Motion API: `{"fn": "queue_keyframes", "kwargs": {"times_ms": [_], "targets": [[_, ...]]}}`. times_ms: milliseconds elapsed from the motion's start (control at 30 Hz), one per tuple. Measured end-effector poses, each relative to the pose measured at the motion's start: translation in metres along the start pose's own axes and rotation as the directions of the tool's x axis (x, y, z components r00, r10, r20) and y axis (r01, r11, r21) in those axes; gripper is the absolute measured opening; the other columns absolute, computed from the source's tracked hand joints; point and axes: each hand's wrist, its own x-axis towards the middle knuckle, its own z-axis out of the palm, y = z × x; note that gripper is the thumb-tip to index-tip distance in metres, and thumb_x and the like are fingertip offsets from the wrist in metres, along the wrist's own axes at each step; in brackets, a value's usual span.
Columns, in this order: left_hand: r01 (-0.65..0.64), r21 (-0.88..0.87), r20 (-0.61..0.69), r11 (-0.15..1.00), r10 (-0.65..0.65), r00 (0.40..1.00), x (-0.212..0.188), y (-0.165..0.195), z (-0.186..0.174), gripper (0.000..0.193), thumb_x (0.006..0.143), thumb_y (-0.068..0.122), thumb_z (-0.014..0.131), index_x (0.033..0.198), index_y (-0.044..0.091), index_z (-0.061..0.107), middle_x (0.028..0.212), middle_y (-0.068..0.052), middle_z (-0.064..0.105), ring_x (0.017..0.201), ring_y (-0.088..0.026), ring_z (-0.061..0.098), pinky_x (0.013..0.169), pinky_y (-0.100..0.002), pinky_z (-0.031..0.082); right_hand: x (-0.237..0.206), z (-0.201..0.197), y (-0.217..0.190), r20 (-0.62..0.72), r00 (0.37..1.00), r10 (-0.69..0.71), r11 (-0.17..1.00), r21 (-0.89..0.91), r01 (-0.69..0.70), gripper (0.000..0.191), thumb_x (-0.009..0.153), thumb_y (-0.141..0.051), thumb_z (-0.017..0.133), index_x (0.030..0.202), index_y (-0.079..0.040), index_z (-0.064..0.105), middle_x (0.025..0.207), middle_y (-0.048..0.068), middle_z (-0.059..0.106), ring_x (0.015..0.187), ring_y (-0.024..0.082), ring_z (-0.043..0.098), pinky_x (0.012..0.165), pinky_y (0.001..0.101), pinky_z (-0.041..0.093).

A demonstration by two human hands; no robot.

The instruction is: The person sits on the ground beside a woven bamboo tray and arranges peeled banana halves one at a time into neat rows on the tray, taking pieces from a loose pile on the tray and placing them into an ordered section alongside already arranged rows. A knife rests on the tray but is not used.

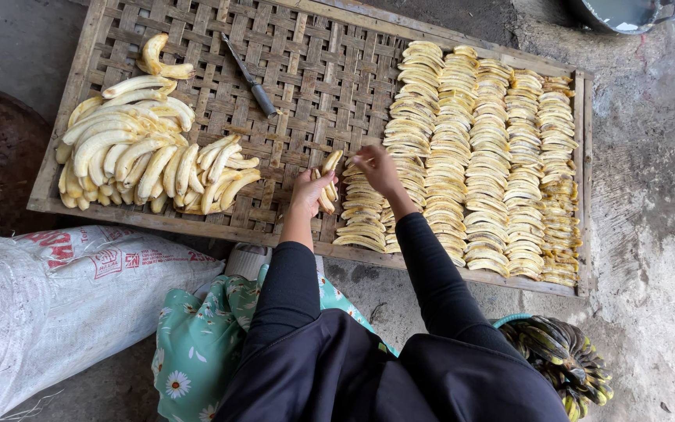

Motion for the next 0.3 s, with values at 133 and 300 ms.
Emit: {"fn": "queue_keyframes", "kwargs": {"times_ms": [133, 300], "targets": [[-0.016, 0.069, -0.02, 0.998, 0.017, 1.0, -0.001, -0.001, 0.005, 0.026, 0.089, 0.008, 0.079, 0.109, 0.003, 0.064, 0.101, -0.009, 0.074, 0.09, -0.02, 0.074, 0.074, -0.037, 0.062, -0.002, 0.008, -0.011, 0.304, 0.942, -0.142, 0.794, 0.603, -0.074, 0.022, 0.096, -0.016, 0.072, 0.116, -0.009, 0.066, 0.102, 0.005, 0.072, 0.088, 0.014, 0.07, 0.078, 0.0298, 0.059], [-0.14, -0.05, -0.178, 0.989, 0.129, 0.975, 0.003, -0.005, 0.006, 0.026, 0.094, 0.014, 0.078, 0.111, 0.002, 0.063, 0.1, -0.012, 0.07, 0.087, -0.024, 0.069, 0.073, -0.043, 0.062, 0.025, -0.003, -0.006, 0.217, 0.971, -0.1, 0.743, 0.666, -0.072, 0.01, 0.099, -0.004, 0.071, 0.1, -0.003, 0.061, 0.098, 0.008, 0.074, 0.09, 0.018, 0.074, 0.079, 0.0312, 0.064]]}}
